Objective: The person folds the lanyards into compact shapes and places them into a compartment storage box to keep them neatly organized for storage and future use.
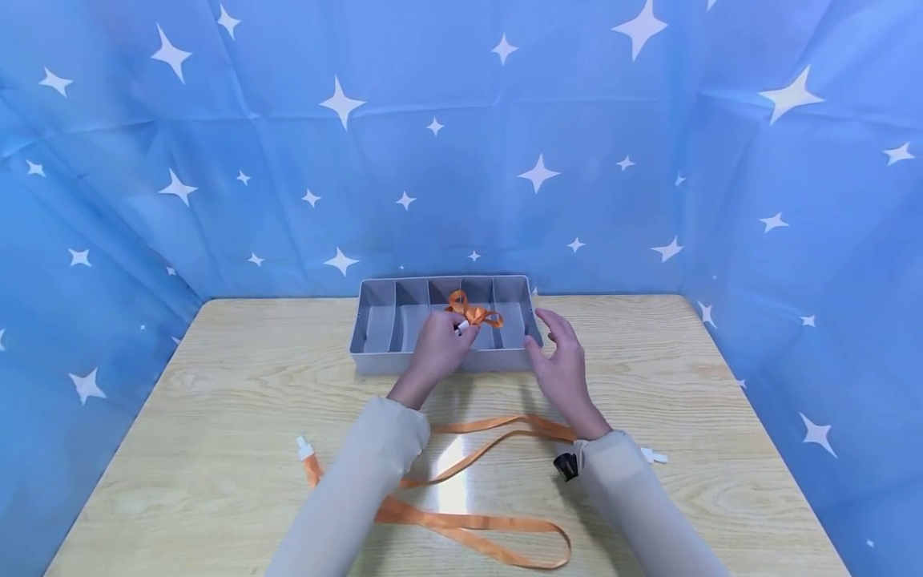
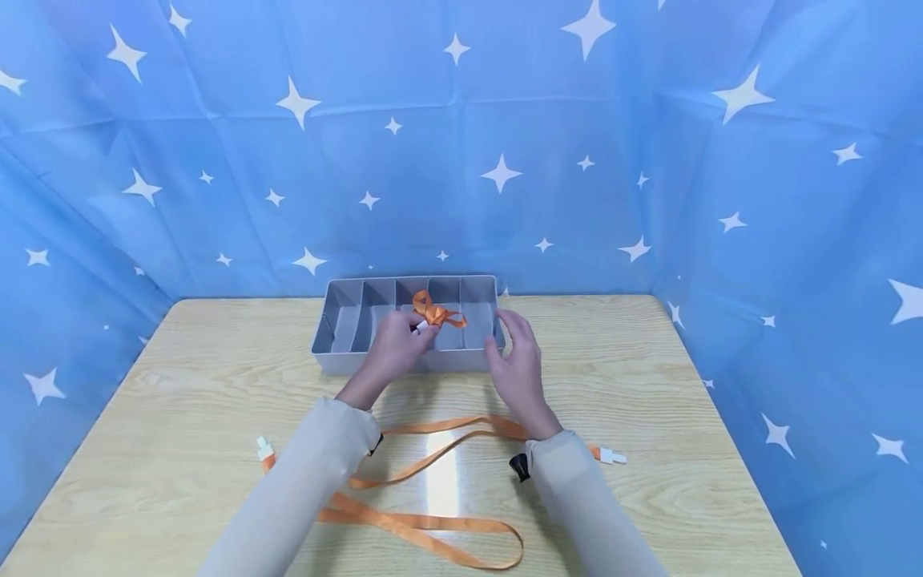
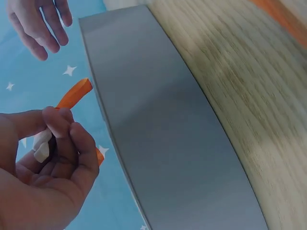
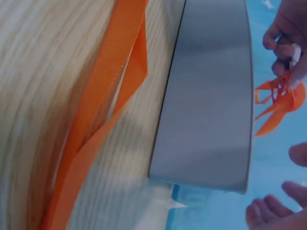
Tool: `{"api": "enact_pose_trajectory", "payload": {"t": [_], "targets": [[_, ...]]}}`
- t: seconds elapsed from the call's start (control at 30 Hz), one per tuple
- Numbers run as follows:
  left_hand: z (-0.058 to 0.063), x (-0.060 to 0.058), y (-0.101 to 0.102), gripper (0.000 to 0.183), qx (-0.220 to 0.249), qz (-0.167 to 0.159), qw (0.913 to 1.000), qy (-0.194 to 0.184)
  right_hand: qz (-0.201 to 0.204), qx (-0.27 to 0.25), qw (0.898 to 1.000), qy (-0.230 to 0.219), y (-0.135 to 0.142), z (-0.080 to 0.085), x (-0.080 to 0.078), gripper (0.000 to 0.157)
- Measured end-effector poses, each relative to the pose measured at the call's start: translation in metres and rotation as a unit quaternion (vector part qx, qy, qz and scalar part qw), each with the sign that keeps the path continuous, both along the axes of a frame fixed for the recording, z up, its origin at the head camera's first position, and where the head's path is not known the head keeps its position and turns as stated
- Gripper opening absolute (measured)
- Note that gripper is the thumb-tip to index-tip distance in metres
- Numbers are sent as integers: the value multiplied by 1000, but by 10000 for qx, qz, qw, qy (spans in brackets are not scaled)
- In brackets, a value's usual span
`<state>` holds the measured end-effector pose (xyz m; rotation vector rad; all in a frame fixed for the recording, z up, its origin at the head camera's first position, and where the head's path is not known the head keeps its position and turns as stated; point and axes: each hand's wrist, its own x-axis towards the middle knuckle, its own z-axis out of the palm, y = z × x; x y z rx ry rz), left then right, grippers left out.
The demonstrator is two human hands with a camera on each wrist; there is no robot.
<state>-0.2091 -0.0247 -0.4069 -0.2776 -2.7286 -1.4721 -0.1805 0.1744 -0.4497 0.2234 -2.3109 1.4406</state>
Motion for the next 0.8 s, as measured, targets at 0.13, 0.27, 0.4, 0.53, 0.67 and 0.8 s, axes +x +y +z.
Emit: {"api": "enact_pose_trajectory", "payload": {"t": [0.13,0.27,0.4,0.53,0.67,0.8], "targets": [[-3,-6,3,42,-601,-21,9980,205,196,18,9968,-772,2,-4,-3,57],[-4,-11,5,41,-1046,-37,9943,205,369,-100,9922,-1188,2,-6,-5,63],[-4,-16,7,26,-1325,29,9912,16,483,-213,9903,-1288,0,-7,-7,65],[-4,-20,10,18,-1721,48,9851,-55,478,-215,9888,-1396,1,-9,-8,64],[-3,-22,14,12,-2157,4,9764,-39,347,-166,9870,-1560,1,-10,-9,63],[-2,-25,18,12,-2607,-58,9654,-15,163,-1,9859,-1667,2,-10,-10,63]]}}
